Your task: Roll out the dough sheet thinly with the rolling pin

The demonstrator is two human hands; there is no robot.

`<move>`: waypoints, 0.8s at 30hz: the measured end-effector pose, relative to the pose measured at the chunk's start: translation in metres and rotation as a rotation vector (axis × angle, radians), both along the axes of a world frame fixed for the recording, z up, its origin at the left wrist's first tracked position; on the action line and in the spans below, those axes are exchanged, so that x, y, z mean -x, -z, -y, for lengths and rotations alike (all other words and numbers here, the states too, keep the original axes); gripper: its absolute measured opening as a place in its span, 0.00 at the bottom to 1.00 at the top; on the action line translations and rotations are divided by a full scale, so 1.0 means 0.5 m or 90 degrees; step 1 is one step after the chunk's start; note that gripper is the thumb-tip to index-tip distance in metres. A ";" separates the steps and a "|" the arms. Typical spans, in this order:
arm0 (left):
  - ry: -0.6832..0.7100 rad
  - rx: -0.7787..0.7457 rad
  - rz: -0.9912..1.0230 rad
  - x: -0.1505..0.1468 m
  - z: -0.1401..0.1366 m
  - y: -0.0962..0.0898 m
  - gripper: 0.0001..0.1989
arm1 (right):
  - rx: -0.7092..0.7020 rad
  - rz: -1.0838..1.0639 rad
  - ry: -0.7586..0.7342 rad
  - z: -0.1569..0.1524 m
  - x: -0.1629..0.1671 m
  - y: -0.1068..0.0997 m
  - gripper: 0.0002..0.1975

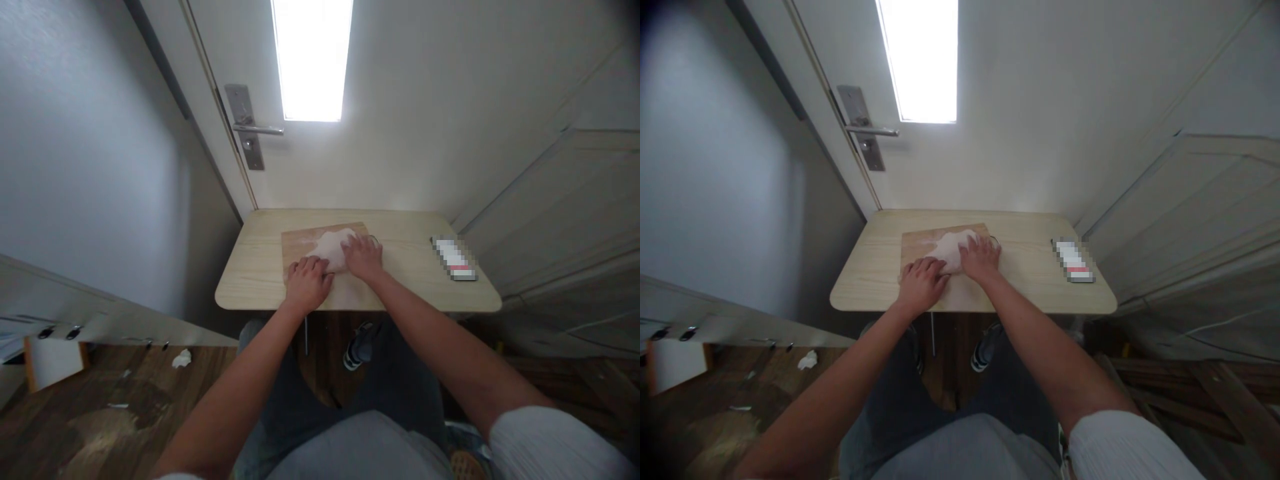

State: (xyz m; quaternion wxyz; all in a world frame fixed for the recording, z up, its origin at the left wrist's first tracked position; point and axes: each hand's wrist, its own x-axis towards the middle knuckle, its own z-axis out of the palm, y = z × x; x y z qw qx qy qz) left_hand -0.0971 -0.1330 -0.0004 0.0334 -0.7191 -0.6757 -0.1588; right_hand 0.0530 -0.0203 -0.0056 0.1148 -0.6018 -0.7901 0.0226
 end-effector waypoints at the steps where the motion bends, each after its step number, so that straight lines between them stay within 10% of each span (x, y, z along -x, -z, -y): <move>1: -0.011 -0.005 0.005 -0.002 -0.004 0.001 0.21 | -0.008 0.007 -0.001 -0.001 0.002 0.001 0.27; 24: -0.075 0.124 0.051 0.052 -0.162 0.006 0.31 | -0.057 0.135 -0.206 -0.159 0.040 0.017 0.26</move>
